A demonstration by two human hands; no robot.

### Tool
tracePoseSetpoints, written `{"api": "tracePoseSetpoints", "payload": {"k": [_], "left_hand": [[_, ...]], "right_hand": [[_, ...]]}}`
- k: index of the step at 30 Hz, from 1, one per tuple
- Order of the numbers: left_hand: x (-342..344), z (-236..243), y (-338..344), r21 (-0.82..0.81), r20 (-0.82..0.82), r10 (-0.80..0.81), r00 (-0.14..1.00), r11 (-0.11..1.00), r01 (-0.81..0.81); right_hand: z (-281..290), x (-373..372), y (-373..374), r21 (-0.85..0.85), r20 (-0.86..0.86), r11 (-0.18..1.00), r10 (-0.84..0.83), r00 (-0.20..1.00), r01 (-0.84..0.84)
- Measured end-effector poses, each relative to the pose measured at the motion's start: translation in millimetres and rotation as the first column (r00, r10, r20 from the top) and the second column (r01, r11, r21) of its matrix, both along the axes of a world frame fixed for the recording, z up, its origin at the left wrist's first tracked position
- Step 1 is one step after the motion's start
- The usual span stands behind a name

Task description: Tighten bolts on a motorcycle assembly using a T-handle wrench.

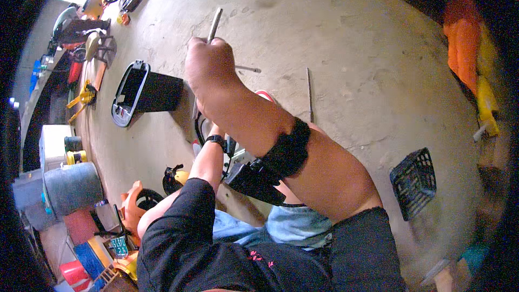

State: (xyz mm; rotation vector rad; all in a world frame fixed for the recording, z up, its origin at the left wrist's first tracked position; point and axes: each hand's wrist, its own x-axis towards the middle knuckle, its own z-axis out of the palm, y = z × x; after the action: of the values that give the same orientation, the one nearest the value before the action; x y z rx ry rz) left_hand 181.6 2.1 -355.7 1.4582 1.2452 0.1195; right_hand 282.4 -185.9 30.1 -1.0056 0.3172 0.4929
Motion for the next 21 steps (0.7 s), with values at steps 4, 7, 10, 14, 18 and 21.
{"api": "tracePoseSetpoints", "payload": {"k": [4,7,10,14,18,21], "left_hand": [[6.0,-4.0,0.1,-0.004,0.004,-0.031,1.0,1.0,0.031],[7.4,-3.7,2.3,-0.008,-0.004,-0.05,0.999,0.999,0.05],[8.6,-1.3,6.8,-0.014,-0.015,-0.058,0.998,0.998,0.058],[3.0,-1.8,12.3,-0.016,-0.025,-0.055,0.998,0.998,0.055],[3.9,-5.5,15.7,-0.021,-0.026,-0.049,0.998,0.999,0.048],[10.3,-3.6,13.0,-0.033,-0.03,-0.045,0.999,0.999,0.044]], "right_hand": [[-6.9,2.1,-0.5,0.021,0.007,1.0,-0.015,1.0,0.015],[-7.6,2.0,2.9,-0.03,0.027,0.999,-0.014,1.0,0.015],[-4.5,1.0,5.8,-0.067,0.025,0.996,0.065,0.998,-0.063],[-2.0,0.0,6.8,-0.073,0.044,0.997,-0.008,0.999,0.011],[-6.1,1.3,5.5,0.005,0.038,1.0,0.004,0.999,-0.005],[-5.7,-3.5,7.0,0.057,0.034,0.994,0.086,0.996,-0.088]]}}
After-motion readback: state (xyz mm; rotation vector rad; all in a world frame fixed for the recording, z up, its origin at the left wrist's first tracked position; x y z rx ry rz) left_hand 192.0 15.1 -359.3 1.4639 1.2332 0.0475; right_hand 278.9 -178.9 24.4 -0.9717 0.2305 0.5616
